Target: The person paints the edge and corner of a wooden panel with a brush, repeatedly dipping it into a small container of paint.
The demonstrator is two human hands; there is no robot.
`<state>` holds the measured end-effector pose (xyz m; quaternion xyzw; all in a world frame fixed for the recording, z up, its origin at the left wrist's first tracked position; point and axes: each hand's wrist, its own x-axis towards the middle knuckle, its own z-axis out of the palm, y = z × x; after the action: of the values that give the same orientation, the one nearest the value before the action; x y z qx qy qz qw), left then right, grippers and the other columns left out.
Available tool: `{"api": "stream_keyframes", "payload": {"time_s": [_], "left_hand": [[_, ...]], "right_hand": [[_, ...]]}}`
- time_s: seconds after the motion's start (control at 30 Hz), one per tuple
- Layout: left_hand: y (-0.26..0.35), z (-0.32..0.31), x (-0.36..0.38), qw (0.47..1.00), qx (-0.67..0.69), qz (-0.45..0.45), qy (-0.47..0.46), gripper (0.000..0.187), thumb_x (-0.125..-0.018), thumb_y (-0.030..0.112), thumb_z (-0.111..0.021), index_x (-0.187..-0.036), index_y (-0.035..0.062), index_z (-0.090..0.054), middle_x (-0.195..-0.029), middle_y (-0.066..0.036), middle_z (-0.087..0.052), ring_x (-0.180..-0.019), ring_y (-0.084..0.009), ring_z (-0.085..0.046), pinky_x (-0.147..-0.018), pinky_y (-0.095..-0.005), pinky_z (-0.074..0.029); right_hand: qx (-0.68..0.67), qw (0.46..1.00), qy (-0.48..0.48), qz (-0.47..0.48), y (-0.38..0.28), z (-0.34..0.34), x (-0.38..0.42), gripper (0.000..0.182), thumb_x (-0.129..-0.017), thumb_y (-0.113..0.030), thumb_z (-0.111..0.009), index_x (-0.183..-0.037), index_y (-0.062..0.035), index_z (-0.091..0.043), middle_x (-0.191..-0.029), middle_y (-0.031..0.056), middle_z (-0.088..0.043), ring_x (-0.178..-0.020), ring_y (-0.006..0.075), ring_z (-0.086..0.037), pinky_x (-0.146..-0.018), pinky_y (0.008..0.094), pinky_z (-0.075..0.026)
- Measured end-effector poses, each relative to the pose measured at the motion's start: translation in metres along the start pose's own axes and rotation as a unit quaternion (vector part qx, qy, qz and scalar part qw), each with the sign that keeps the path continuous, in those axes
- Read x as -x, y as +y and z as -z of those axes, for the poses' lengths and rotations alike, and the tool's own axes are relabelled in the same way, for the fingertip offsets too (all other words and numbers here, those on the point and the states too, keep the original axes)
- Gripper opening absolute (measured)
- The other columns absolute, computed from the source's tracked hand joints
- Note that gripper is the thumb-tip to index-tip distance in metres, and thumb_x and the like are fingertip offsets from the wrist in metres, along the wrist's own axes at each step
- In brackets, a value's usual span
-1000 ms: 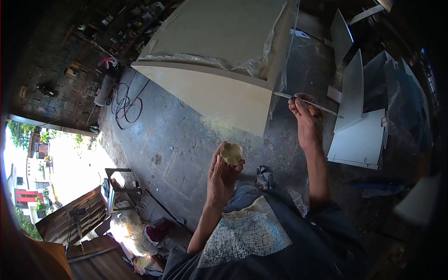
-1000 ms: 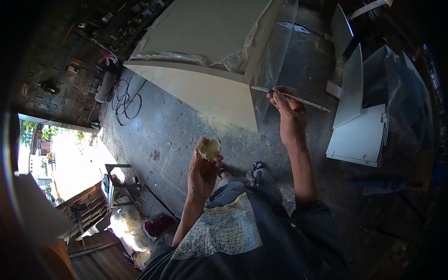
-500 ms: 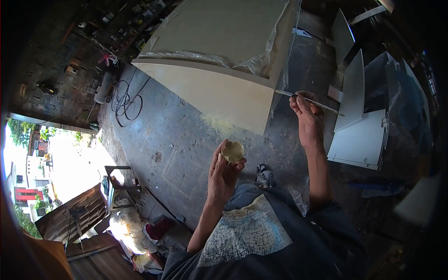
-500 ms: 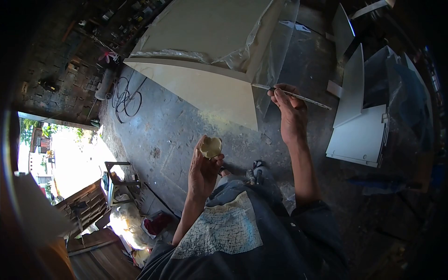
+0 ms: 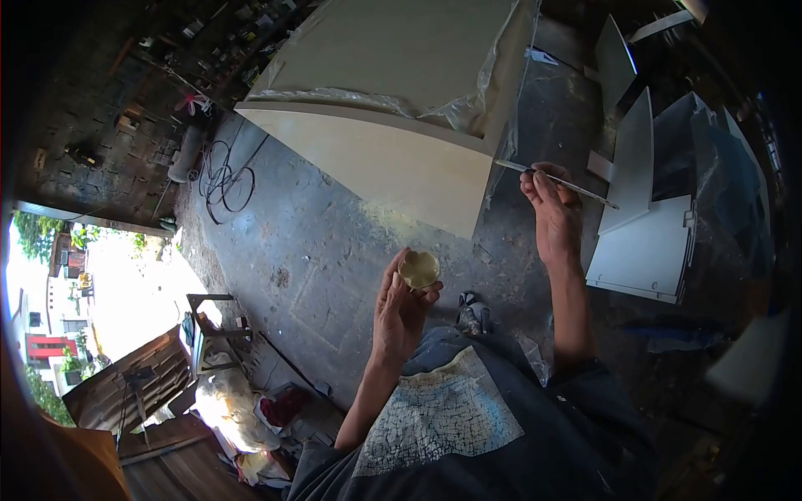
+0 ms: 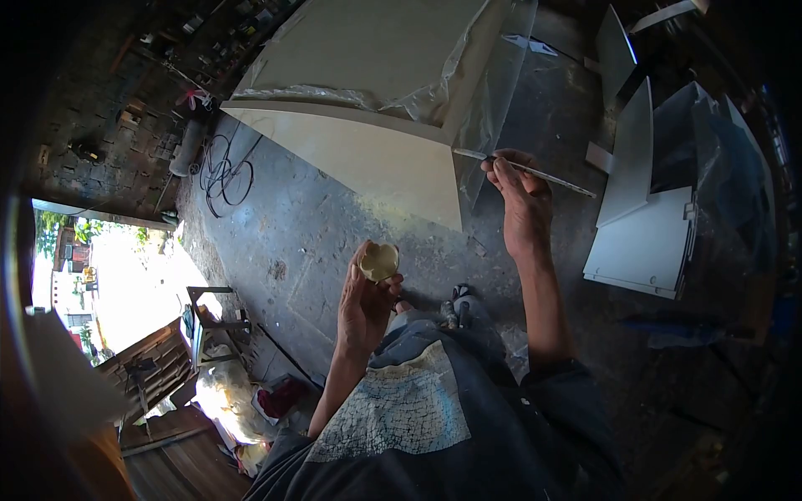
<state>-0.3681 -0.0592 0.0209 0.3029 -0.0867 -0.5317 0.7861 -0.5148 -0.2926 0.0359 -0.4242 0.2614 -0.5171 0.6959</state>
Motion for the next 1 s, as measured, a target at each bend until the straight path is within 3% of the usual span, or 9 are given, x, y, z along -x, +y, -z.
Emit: {"api": "stream_keyframes", "payload": {"time_s": [0.53, 0.63, 0.83, 0.93, 1.0], "left_hand": [[-0.0008, 0.0037, 0.0009, 1.0, 0.019, 0.013, 0.004, 0.056, -0.101, 0.026, -0.061, -0.149, 0.0078, -0.039, -0.131, -0.014, -0.056, -0.107, -0.027, -0.066, -0.09, -0.0354, -0.056], [-0.002, 0.004, -0.0008, 0.998, -0.053, 0.013, 0.02, 0.065, -0.102, 0.041, -0.056, -0.154, 0.0134, -0.028, -0.124, -0.016, -0.055, -0.099, -0.0228, -0.064, -0.07, -0.0408, -0.064], [-0.0028, 0.0073, -0.0014, 0.999, -0.051, 0.013, 0.006, 0.066, -0.102, 0.039, -0.056, -0.154, 0.0124, -0.026, -0.122, -0.017, -0.055, -0.1, -0.0231, -0.064, -0.07, -0.0412, -0.064], [-0.0002, 0.0033, 0.0007, 1.0, 0.016, 0.012, -0.003, 0.056, -0.101, 0.026, -0.061, -0.149, 0.0073, -0.039, -0.131, -0.014, -0.056, -0.107, -0.0271, -0.066, -0.091, -0.0352, -0.056], [0.0, 0.0032, 0.0013, 1.0, 0.01, 0.011, 0.001, 0.056, -0.101, 0.026, -0.06, -0.149, 0.0074, -0.039, -0.131, -0.014, -0.056, -0.107, -0.0271, -0.066, -0.09, -0.0351, -0.056]], "right_hand": [[-0.026, 1.0, 0.002, -0.007, 0.0051, 0.0036, -0.0005, 0.015, -0.096, -0.016, -0.069, -0.108, -0.0077, -0.069, -0.1, 0.0044, -0.07, -0.097, 0.012, -0.065, -0.093, 0.029, -0.048], [-0.024, 1.0, -0.005, -0.01, 0.0048, 0.0028, -0.0005, 0.014, -0.096, -0.016, -0.069, -0.108, -0.008, -0.069, -0.099, 0.0044, -0.07, -0.096, 0.0117, -0.065, -0.093, 0.0289, -0.048], [-0.019, 1.0, 0.002, -0.009, 0.0032, -0.0018, -0.0016, 0.014, -0.096, -0.015, -0.068, -0.108, -0.0081, -0.069, -0.099, 0.0043, -0.07, -0.097, 0.0115, -0.065, -0.094, 0.0289, -0.047], [-0.03, 0.999, 0.007, -0.011, 0.003, -0.0012, -0.0005, 0.014, -0.097, -0.015, -0.068, -0.109, -0.0081, -0.068, -0.1, 0.0041, -0.069, -0.097, 0.0118, -0.065, -0.094, 0.0289, -0.047], [-0.032, 0.999, 0.008, -0.011, 0.0034, 0.0011, 0.0009, 0.015, -0.097, -0.015, -0.068, -0.11, -0.0081, -0.068, -0.101, 0.004, -0.069, -0.098, 0.012, -0.065, -0.094, 0.0289, -0.047]]}}
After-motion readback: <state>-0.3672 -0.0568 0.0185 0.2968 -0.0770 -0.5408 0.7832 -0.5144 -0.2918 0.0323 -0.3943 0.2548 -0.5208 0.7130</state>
